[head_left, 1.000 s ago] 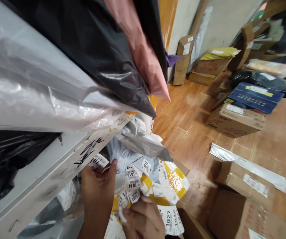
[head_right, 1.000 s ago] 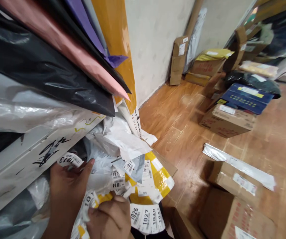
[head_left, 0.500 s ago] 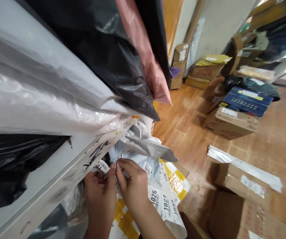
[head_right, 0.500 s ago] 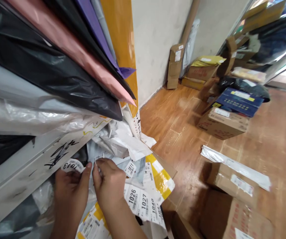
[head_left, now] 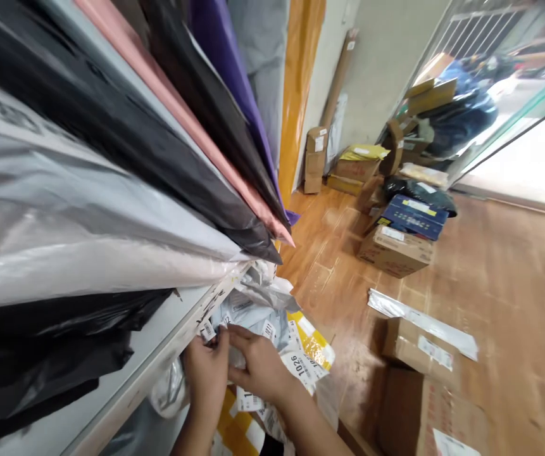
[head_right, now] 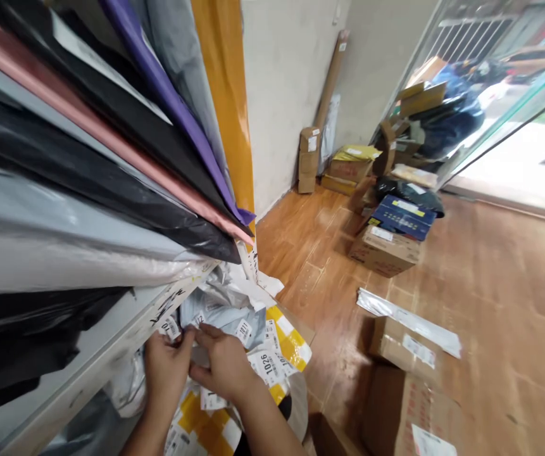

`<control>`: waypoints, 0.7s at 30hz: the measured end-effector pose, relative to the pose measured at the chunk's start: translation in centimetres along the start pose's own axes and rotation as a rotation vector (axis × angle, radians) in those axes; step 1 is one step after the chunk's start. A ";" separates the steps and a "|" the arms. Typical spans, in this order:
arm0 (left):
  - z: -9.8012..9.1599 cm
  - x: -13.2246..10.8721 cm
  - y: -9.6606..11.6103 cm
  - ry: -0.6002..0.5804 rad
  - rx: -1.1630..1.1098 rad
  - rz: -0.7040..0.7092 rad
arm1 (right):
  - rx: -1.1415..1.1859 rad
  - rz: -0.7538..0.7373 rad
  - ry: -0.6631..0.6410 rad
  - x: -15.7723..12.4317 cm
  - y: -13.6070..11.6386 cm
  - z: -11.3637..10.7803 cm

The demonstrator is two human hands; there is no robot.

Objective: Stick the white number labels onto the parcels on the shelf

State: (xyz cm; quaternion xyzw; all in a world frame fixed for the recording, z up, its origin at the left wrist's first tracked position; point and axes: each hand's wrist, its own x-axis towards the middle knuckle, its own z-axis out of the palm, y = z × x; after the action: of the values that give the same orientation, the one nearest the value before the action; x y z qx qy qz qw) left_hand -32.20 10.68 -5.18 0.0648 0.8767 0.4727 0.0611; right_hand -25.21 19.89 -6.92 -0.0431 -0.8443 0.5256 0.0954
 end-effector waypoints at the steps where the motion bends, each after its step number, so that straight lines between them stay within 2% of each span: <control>1: -0.6 -0.6 0.2 -0.039 -0.024 0.001 | -0.004 -0.016 -0.030 -0.4 -0.2 0.1; 3: -2.1 -2.1 0.6 -0.133 -0.099 -0.053 | 0.036 -0.029 -0.056 -1.7 -0.6 0.4; 4: -3.1 -2.8 0.8 -0.194 -0.156 -0.109 | 0.095 0.005 -0.021 -2.4 -0.9 0.5; 8: -6.7 -4.6 2.3 -0.576 -0.457 -0.446 | 0.487 0.354 0.374 -5.7 -3.1 0.0; 9: -7.3 -4.7 2.9 -0.686 -0.508 -0.505 | 0.577 0.400 0.423 -6.4 -4.1 -0.4; 11: -8.2 -4.5 4.2 -0.866 -0.525 -0.543 | 0.686 0.422 0.433 -7.3 -6.2 -1.2; 14: -8.7 -4.1 6.4 -1.094 -0.371 -0.398 | 0.715 0.488 0.508 -7.8 -8.9 -2.6; 16: -8.9 -4.2 8.1 -1.174 -0.203 -0.170 | 0.736 0.523 0.557 -8.0 -10.0 -3.5; 19: -9.1 -4.5 10.5 -1.144 0.086 0.216 | 0.800 0.494 0.497 -8.7 -10.7 -4.5; 21: -8.9 -4.8 11.9 -1.134 0.230 0.367 | 0.791 0.482 0.456 -9.2 -10.8 -4.8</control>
State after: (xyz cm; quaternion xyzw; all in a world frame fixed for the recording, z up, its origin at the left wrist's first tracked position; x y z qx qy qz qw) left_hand -28.28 8.98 9.83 0.4628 0.7277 0.2695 0.4286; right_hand -14.90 17.69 3.74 -0.3105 -0.5046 0.7890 0.1625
